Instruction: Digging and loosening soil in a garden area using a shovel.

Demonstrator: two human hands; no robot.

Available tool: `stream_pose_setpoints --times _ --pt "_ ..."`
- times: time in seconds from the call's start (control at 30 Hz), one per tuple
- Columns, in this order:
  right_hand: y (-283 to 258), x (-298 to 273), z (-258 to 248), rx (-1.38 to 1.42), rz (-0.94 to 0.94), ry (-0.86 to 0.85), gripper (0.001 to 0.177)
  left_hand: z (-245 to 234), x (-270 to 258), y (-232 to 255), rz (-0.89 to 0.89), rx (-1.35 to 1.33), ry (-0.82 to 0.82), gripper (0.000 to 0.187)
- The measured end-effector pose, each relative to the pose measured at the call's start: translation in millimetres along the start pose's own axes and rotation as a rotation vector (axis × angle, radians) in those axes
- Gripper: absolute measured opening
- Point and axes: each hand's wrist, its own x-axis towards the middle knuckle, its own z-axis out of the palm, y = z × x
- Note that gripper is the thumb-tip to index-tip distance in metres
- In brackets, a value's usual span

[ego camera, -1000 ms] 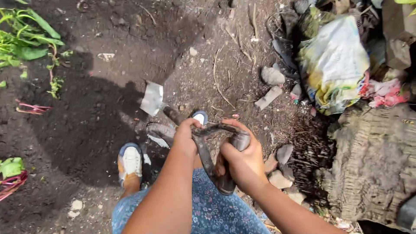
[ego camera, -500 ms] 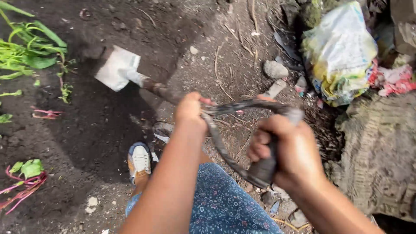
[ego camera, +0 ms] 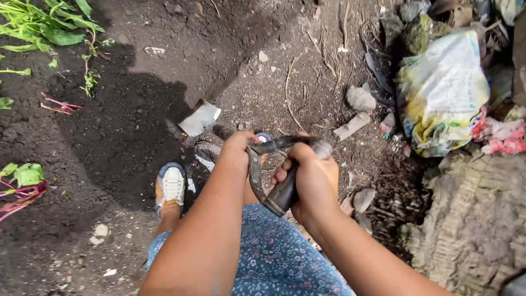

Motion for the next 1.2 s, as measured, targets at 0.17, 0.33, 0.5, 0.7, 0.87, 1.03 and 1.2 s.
stream_pose_setpoints --times 0.17,0.33,0.5,0.7,0.87,1.03,1.2 --pt "-20.5 -20.4 -3.7 -0.011 0.309 0.032 0.023 -8.1 22.1 -20.6 0.012 0.082 0.024 0.009" --pt "-36.9 -7.4 -20.6 -0.035 0.137 -0.069 0.029 25.5 7.7 -20.0 0.053 0.071 0.036 0.008" --pt "-106.1 -19.3 -46.2 -0.152 0.050 -0.175 0.019 111.8 -41.0 -18.6 0.155 -0.228 -0.016 0.010" --pt "-151.3 -10.2 -84.8 -0.103 -0.143 -0.246 0.018 209.7 -124.3 -26.3 0.212 -0.392 -0.060 0.029" --pt "-211.5 -10.8 -74.2 -0.119 -0.265 -0.249 0.012 276.7 -152.7 -12.9 0.212 -0.391 -0.097 0.034" --pt "-278.3 16.4 -100.1 0.139 -0.105 -0.477 0.026 312.0 -201.5 -9.2 0.200 -0.338 -0.215 0.029" --pt "-302.0 45.6 -62.9 0.123 -0.077 -0.510 0.029 315.4 -157.6 25.2 0.094 -0.448 -0.445 0.024"
